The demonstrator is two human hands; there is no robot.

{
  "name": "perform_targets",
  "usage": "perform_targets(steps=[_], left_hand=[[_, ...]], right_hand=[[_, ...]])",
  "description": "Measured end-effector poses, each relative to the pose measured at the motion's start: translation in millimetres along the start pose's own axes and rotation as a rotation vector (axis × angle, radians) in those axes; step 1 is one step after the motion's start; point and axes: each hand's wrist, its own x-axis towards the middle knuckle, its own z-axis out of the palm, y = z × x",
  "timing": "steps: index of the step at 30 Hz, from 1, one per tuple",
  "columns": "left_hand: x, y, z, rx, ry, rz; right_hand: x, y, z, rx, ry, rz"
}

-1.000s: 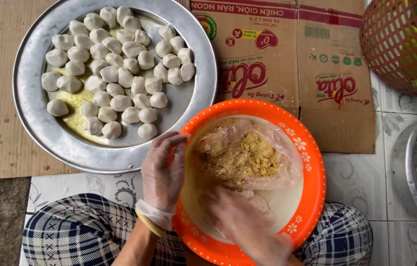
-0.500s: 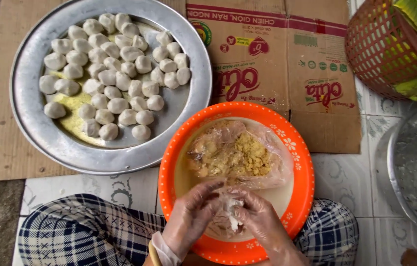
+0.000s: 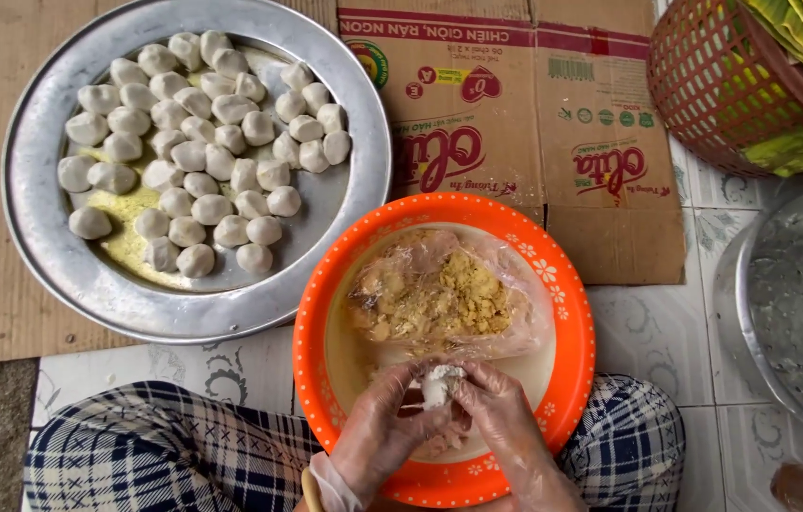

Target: Forming small dough balls with filling by hand and arranging them on a large metal tray.

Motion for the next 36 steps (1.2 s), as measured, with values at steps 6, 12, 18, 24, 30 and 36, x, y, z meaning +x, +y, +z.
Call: perform_targets(steps=[6, 12, 18, 24, 30, 36], left_hand=[[12, -38, 7, 0.035, 0.276, 0.14], [17, -22, 1, 0.181, 0.165, -0.059], [21, -24, -2, -0.289, 0.304, -0.043], [27, -15, 2, -0.29, 0.242, -0.234], [24, -26, 4, -0.527, 0.401, -0.211], [26, -30, 1, -0.702, 0.404, -0.19]], right_hand=[[-15, -21, 24, -0.077, 0.122, 0.173], [-5, -13, 9, -0.573, 0.121, -0.107], [-19, -35, 26, -0.207, 0.22, 0.124], [-9, -28, 18, -0.33, 0.209, 0.162], [-7, 14, 33, -0.73, 0.233, -0.645], [-8, 11, 32, -0.764, 0.144, -0.792]])
